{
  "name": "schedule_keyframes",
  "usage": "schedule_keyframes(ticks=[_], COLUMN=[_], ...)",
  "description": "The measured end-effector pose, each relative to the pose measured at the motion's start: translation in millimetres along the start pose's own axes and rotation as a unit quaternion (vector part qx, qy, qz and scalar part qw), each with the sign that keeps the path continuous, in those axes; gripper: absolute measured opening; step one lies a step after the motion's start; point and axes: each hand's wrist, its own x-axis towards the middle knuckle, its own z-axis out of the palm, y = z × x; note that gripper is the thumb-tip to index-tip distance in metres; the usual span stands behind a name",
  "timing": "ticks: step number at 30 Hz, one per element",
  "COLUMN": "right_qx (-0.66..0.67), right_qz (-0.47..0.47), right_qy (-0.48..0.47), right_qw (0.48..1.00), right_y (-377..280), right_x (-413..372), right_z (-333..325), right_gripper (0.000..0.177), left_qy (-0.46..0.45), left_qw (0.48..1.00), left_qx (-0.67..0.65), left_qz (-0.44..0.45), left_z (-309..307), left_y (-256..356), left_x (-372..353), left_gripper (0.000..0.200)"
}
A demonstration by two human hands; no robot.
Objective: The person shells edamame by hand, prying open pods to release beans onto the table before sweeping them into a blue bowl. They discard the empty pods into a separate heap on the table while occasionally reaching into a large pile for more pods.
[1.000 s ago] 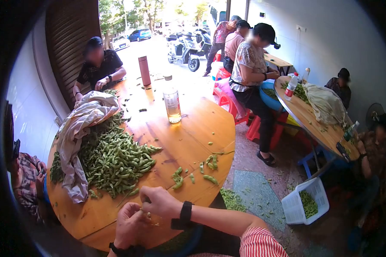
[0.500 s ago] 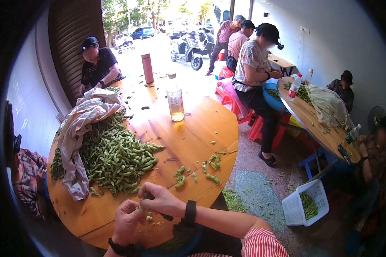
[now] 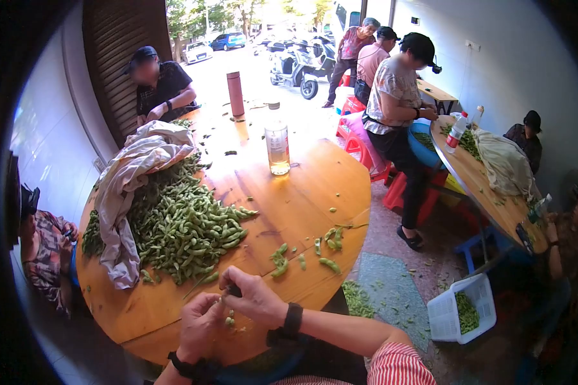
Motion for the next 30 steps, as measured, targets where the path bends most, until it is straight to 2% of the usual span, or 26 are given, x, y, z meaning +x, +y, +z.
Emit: schedule_keyframes(ticks=[4, 6, 7, 9, 13, 15, 16, 18, 19, 21, 22, 24, 25, 28, 30], right_qx=[0.041, 0.007, 0.007, 0.012, -0.007, -0.059, -0.058, -0.198, -0.241, -0.327, -0.352, -0.406, -0.426, -0.465, -0.474], right_qz=[0.045, 0.024, 0.023, 0.016, 0.007, -0.015, -0.014, -0.030, -0.045, -0.039, -0.033, -0.039, -0.034, -0.024, -0.059], right_qy=[-0.019, -0.021, -0.020, -0.021, 0.004, 0.021, 0.019, 0.020, 0.030, 0.030, 0.010, 0.025, 0.025, 0.022, 0.083], right_qw=[0.998, 0.999, 0.999, 1.000, 1.000, 0.998, 0.998, 0.980, 0.969, 0.944, 0.935, 0.913, 0.904, 0.885, 0.875], right_y=[-7, -14, -15, -17, -9, -13, -13, -7, -2, 5, 2, 2, 0, -15, -20], right_x=[0, 1, 1, 2, 2, -1, -2, -2, -1, 0, 0, 0, 0, 0, 0], right_z=[-2, -4, -5, -6, -6, -9, -13, -26, -33, -50, -59, -71, -76, -80, -80], right_gripper=[0.018, 0.020, 0.020, 0.020, 0.020, 0.018, 0.018, 0.015, 0.012, 0.008, 0.007, 0.007, 0.008, 0.011, 0.015], left_qy=[-0.020, -0.001, -0.002, 0.007, 0.029, 0.057, 0.059, 0.085, 0.099, 0.039, 0.054, 0.010, 0.020, -0.039, -0.028], left_qw=[0.995, 1.000, 1.000, 0.993, 0.996, 0.998, 0.998, 0.970, 0.969, 0.902, 0.902, 0.858, 0.858, 0.872, 0.877], left_qx=[0.099, 0.002, 0.002, -0.104, -0.076, 0.022, 0.022, 0.208, 0.210, 0.383, 0.388, 0.433, 0.439, 0.392, 0.390], left_qz=[0.023, 0.019, 0.019, -0.052, -0.043, 0.012, 0.010, 0.096, 0.083, 0.198, 0.180, 0.277, 0.266, 0.289, 0.279], left_z=[-3, 1, 1, 1, 0, -2, -3, -7, -10, -13, -13, -9, -8, -4, -10], left_y=[4, 6, 10, 17, 15, 7, 6, 4, 3, 1, -3, -8, -6, 2, 4], left_x=[-3, -4, -3, 0, 2, 3, 4, 4, 4, 6, 4, 3, 0, -3, 2], left_gripper=[0.018, 0.016, 0.016, 0.014, 0.012, 0.011, 0.011, 0.011, 0.011, 0.013, 0.013, 0.015, 0.015, 0.015, 0.015])
